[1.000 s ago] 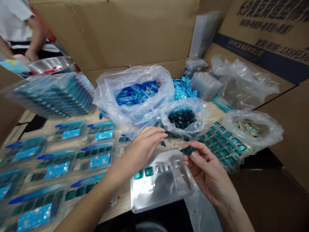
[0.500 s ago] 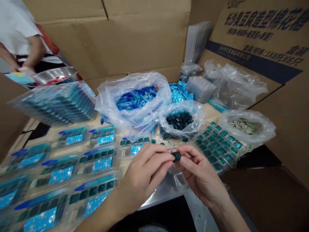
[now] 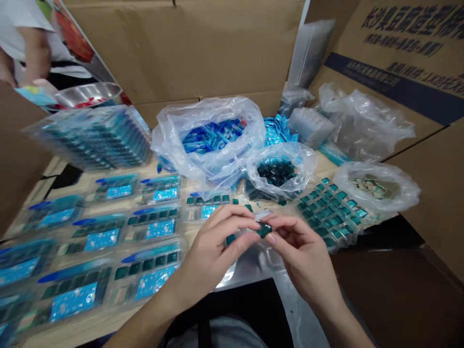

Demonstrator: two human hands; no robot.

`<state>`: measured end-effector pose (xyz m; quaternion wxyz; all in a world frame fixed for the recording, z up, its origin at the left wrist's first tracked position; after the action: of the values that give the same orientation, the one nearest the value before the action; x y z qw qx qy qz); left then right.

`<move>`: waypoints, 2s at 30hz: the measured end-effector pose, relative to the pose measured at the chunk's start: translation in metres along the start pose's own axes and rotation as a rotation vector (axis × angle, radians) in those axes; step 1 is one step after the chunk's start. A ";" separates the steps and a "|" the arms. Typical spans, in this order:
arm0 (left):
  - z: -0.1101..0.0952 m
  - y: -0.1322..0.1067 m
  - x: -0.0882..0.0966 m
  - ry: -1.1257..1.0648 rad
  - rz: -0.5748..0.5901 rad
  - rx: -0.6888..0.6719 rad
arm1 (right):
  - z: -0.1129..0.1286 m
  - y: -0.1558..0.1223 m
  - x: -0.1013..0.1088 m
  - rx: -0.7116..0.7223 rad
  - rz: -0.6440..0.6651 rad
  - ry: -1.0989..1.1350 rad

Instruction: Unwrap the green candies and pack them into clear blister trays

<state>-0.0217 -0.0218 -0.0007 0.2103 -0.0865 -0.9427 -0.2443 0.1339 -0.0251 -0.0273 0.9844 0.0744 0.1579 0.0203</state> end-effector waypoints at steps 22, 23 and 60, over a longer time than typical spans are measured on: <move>-0.011 -0.013 -0.040 0.413 0.382 -0.254 | 0.029 -0.003 0.061 0.226 -0.254 -0.677; -0.014 -0.022 -0.046 0.473 0.398 -0.249 | 0.027 0.000 0.059 0.226 -0.197 -0.679; 0.035 0.062 0.003 0.363 0.151 -0.035 | -0.016 0.140 0.035 0.028 0.449 -1.450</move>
<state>-0.0202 0.0490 -0.0007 0.3930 -0.1152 -0.8757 -0.2556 0.1596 0.1173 -0.0321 0.8129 0.1122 -0.5474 0.1642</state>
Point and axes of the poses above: each hand's wrist, its own y-axis towards the middle knuckle, its own x-axis out of the back of the hand, z = x × y, the point moved 4 cm from there along y, towards the middle knuckle, and after that the axes turned 6 degrees about x, right-handed, at the moved point
